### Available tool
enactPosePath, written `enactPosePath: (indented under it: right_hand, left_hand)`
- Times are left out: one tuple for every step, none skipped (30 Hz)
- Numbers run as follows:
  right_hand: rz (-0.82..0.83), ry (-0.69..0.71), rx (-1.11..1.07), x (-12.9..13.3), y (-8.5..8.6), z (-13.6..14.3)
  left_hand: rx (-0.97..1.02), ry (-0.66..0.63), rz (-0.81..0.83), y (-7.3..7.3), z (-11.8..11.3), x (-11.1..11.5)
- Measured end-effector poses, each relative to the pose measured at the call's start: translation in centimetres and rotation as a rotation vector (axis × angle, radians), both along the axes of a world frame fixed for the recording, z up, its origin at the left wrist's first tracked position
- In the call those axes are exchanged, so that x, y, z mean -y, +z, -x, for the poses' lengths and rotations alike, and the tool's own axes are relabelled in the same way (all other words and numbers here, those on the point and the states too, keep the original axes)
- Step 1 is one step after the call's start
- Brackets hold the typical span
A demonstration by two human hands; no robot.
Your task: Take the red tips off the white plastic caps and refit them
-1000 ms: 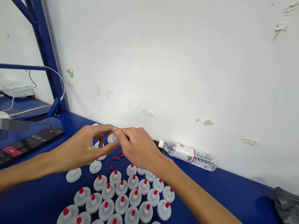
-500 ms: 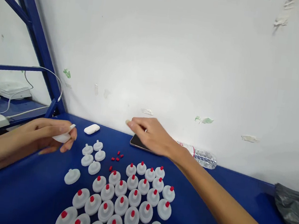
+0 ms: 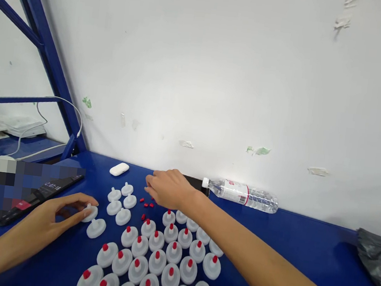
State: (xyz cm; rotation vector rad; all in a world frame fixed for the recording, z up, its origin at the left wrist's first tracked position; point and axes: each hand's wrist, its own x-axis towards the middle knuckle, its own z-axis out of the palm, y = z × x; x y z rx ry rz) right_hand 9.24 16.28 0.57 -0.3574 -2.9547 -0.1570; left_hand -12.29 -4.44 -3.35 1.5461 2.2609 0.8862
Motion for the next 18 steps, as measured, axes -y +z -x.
enactPosePath:
  right_hand:
    - [-0.053, 0.002, 0.003, -0.2, 0.0, -0.9]
    - [-0.123, 0.017, 0.008, -0.4, 0.0, -1.9]
    - [-0.204, 0.048, 0.013, -0.7, 0.0, -3.0]
    - [-0.291, 0.094, 0.015, -1.0, 0.0, -4.3]
    - [-0.374, 0.149, 0.015, -1.3, 0.0, -5.6]
    - [-0.44, 0.203, 0.01, -1.7, 0.0, -7.0]
    - [-0.485, 0.245, 0.003, -2.0, 0.0, -8.4]
    - [-0.519, 0.271, -0.002, -2.3, 0.1, -9.8]
    - [-0.542, 0.28, -0.01, -2.6, 0.2, -11.0]
    - [-0.551, 0.265, -0.012, -2.9, 0.3, -12.2]
    - [-0.545, 0.232, -0.013, -3.1, 0.4, -13.2]
    - [-0.533, 0.188, -0.013, -3.3, 0.4, -14.0]
    - [-0.52, 0.138, -0.016, -3.5, 0.3, -14.6]
    - [-0.51, 0.099, -0.023, -3.6, 0.2, -15.1]
    - [-0.504, 0.08, -0.032, -3.7, 0.0, -15.4]
    - [-0.5, 0.087, -0.037, -3.8, -0.3, -15.5]
    - [-0.495, 0.109, -0.035, -3.8, -0.6, -15.5]
    - [-0.484, 0.136, -0.021, -3.9, -0.9, -15.4]
  left_hand:
    - [-0.003, -0.003, -0.004, -0.3, 0.0, 0.0]
    - [-0.012, 0.0, -0.012, -0.5, 0.1, -0.1]
    - [-0.025, 0.004, -0.017, -0.9, 0.3, -0.1]
    - [-0.039, 0.004, -0.011, -1.1, 0.6, -0.2]
    - [-0.053, 0.01, -0.002, -1.3, 0.9, -0.3]
    - [-0.066, 0.018, 0.009, -1.5, 1.1, -0.4]
    - [-0.075, 0.029, 0.017, -1.5, 1.3, -0.5]
    - [-0.079, 0.042, 0.022, -1.4, 1.4, -0.6]
    - [-0.076, 0.061, 0.015, -1.2, 1.4, -0.6]
    - [-0.068, 0.086, -0.006, -1.0, 1.3, -0.7]
    - [-0.061, 0.111, -0.037, -0.7, 1.1, -0.7]
    - [-0.055, 0.135, -0.073, -0.5, 0.8, -0.6]
    - [-0.055, 0.159, -0.113, -0.3, 0.6, -0.6]
    - [-0.061, 0.178, -0.153, -0.2, 0.4, -0.6]
    - [-0.073, 0.189, -0.188, -0.1, 0.2, -0.5]
    - [-0.086, 0.191, -0.21, -0.1, 0.1, -0.4]
    - [-0.096, 0.191, -0.226, -0.2, 0.0, -0.3]
    - [-0.107, 0.19, -0.238, -0.2, -0.1, -0.2]
